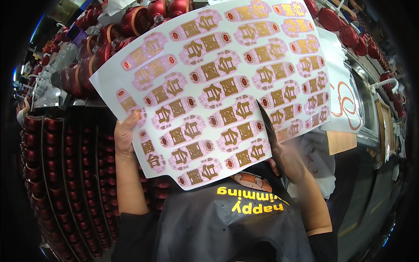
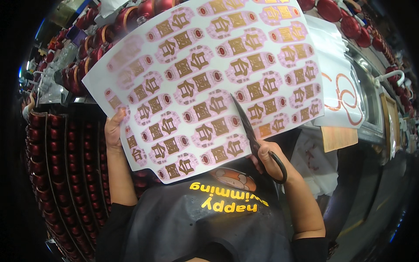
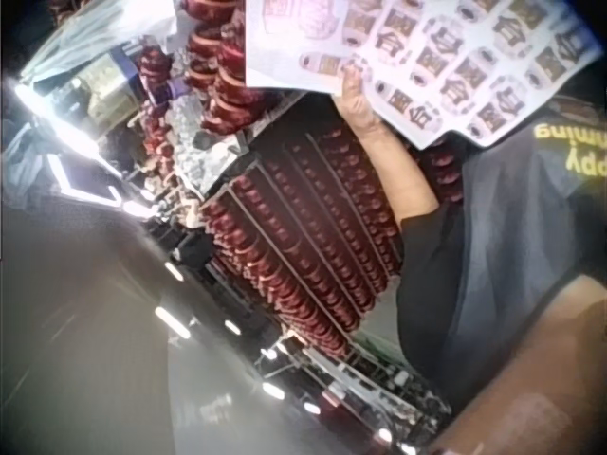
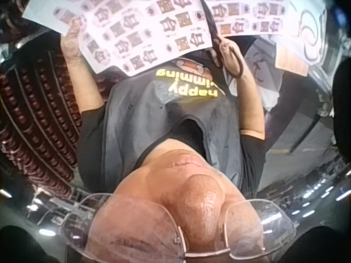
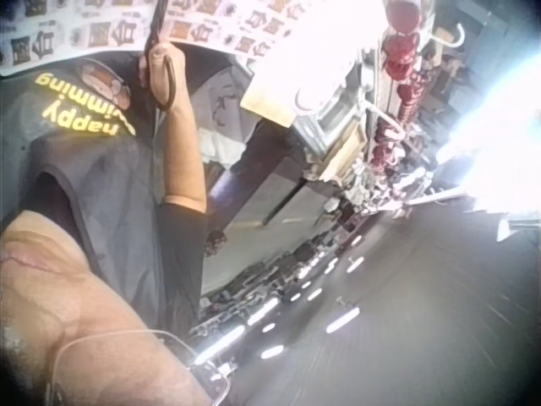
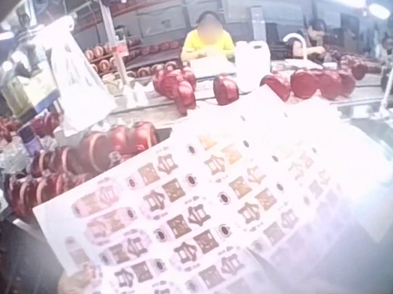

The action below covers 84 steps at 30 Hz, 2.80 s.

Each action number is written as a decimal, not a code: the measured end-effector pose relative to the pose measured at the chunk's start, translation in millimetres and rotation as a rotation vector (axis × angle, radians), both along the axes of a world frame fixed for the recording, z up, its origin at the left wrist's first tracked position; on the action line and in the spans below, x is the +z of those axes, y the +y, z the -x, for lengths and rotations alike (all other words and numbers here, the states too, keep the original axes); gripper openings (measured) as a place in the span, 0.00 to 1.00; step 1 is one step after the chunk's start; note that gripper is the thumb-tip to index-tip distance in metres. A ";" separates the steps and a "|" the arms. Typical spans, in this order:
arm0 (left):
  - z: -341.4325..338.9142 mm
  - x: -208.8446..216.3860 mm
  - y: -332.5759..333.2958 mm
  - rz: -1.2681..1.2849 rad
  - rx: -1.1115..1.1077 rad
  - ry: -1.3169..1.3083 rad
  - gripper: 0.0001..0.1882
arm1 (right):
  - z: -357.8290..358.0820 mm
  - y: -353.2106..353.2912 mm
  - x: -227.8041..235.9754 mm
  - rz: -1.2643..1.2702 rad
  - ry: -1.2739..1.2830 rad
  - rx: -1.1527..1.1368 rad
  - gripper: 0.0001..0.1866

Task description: The person wipes a red decorative container with a cloth, then uses scissors to cut individual stickers from a large sticker sheet. The stickers are cut one by one and set aside on the work surface.

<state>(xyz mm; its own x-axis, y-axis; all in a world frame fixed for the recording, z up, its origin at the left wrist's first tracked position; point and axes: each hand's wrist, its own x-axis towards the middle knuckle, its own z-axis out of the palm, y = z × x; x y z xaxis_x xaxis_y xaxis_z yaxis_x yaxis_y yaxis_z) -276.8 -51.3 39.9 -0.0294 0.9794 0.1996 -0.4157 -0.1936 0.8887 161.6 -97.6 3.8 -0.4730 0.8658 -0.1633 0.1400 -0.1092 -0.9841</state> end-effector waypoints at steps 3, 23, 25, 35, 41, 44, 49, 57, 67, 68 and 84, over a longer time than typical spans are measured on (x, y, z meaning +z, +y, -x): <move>-2.6 -0.6 -1.8 -0.007 -0.001 -0.011 0.28 | 2.3 1.1 -5.2 -0.013 0.019 0.035 0.48; 7.8 14.1 1.0 -0.012 -0.044 0.032 0.26 | 30.3 14.9 -10.7 -0.182 0.175 0.030 0.52; 7.4 14.3 1.0 -0.013 -0.041 0.032 0.26 | 32.4 12.3 -10.3 -0.237 0.133 -0.002 0.51; 1.6 16.1 1.7 -0.028 -0.056 0.014 0.27 | 36.1 8.5 -19.8 -0.311 0.096 -0.048 0.43; 2.2 13.3 3.8 -0.035 -0.054 0.038 0.29 | 27.5 6.6 -2.3 -0.101 0.152 0.007 0.43; 3.1 11.0 3.9 -0.058 -0.047 0.029 0.29 | 20.4 14.8 13.2 -0.059 0.178 0.076 0.44; 7.7 11.0 2.4 -0.006 -0.040 0.059 0.29 | 19.5 29.3 15.9 0.004 0.059 0.045 0.42; 3.6 8.1 1.4 -0.040 -0.033 0.039 0.28 | 22.6 19.4 -11.9 -0.122 0.241 0.002 0.41; -3.7 10.7 -2.8 -0.019 0.000 0.080 0.26 | 18.3 26.7 -10.7 -0.061 0.171 0.040 0.41; -4.1 10.5 -2.2 -0.025 0.015 0.079 0.25 | 18.8 27.7 -10.0 -0.090 0.158 0.031 0.41; 7.2 0.4 1.0 -0.027 0.008 0.069 0.28 | 26.5 29.3 -5.4 -0.166 0.156 -0.017 0.41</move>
